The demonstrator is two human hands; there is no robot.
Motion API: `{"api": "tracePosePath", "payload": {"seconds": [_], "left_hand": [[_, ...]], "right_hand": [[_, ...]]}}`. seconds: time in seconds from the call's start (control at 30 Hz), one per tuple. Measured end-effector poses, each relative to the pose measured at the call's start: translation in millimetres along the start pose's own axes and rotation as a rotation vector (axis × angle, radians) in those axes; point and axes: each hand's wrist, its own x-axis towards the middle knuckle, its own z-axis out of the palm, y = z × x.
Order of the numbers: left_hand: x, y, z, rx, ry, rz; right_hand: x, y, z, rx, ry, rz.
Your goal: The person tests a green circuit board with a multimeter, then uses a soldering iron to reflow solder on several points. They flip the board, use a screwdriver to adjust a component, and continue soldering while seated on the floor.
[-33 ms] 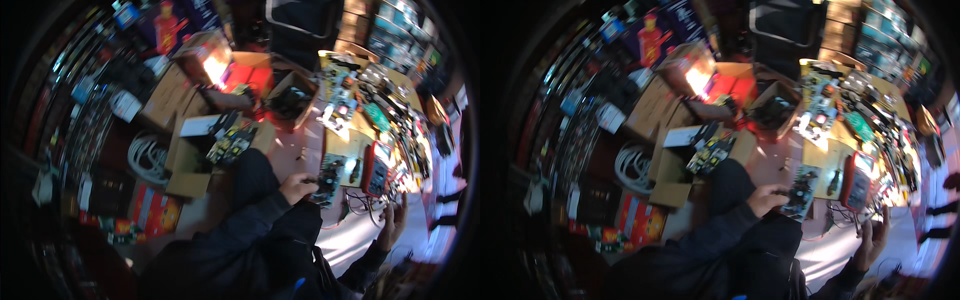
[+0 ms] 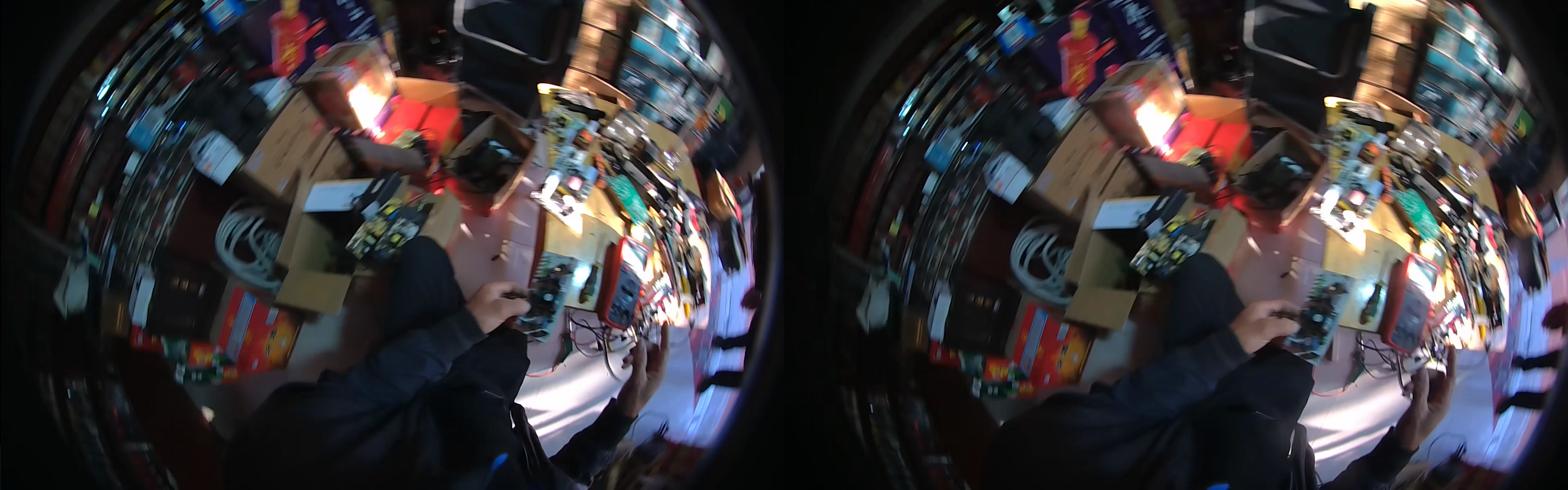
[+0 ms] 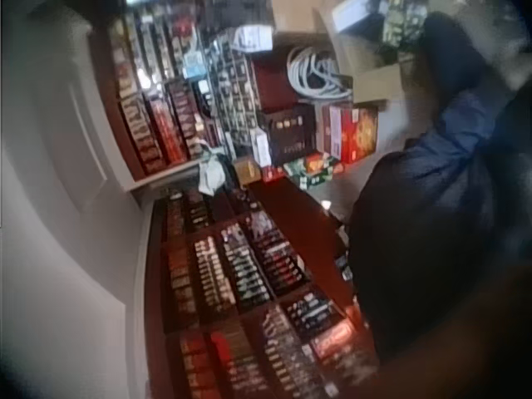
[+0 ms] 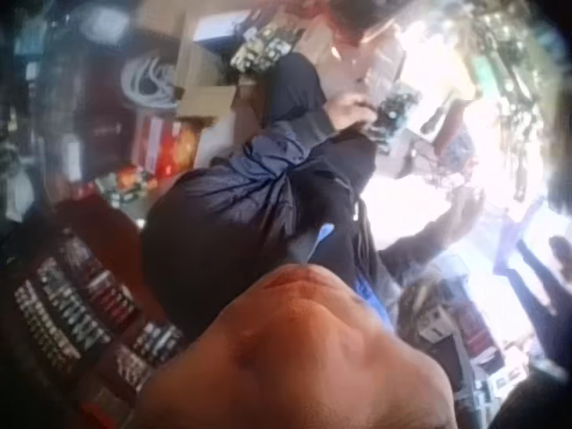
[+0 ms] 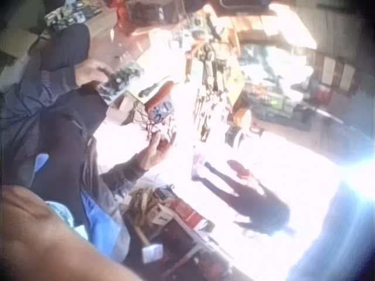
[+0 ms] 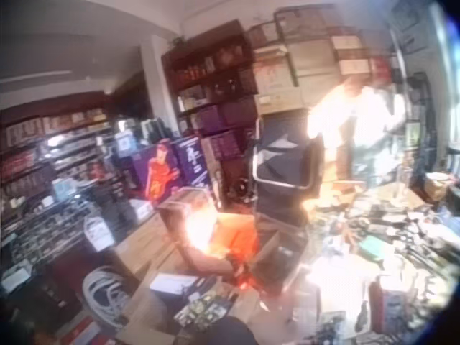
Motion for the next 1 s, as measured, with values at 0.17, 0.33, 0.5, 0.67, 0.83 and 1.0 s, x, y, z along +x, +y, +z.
{"api": "tracePosePath", "payload": {"seconds": [0.17, 0.33, 0.5, 0.67, 0.83, 1.0], "left_hand": [[-3.6, -3.4, 2.6, 0.017, 0.012, 0.129], [-9.7, -3.6, -5.1, -0.412, -0.090, 0.012], [11.0, -1.3, -41.4, -0.215, -0.197, -0.057], [19.0, 0.4, -32.3, -0.186, -0.170, -0.022], [9.4, 13.0, -21.0, -0.130, -0.135, -0.069], [10.2, 16.3, -15.6, -0.075, -0.133, -0.158]], "right_hand": [[1.6, -11.1, -3.4, -0.149, -0.018, 0.086], [-37.6, 13.6, -104.4, -0.556, 0.118, 0.137], [-166.6, 109.6, -247.4, -0.756, 0.803, 0.561], [-331.7, 173.5, -340.1, -0.582, 1.315, 0.900], [-354.6, 175.4, -406.7, -0.314, 1.362, 1.023], [-277.9, 186.6, -380.5, -0.797, 0.224, 1.098]]}}
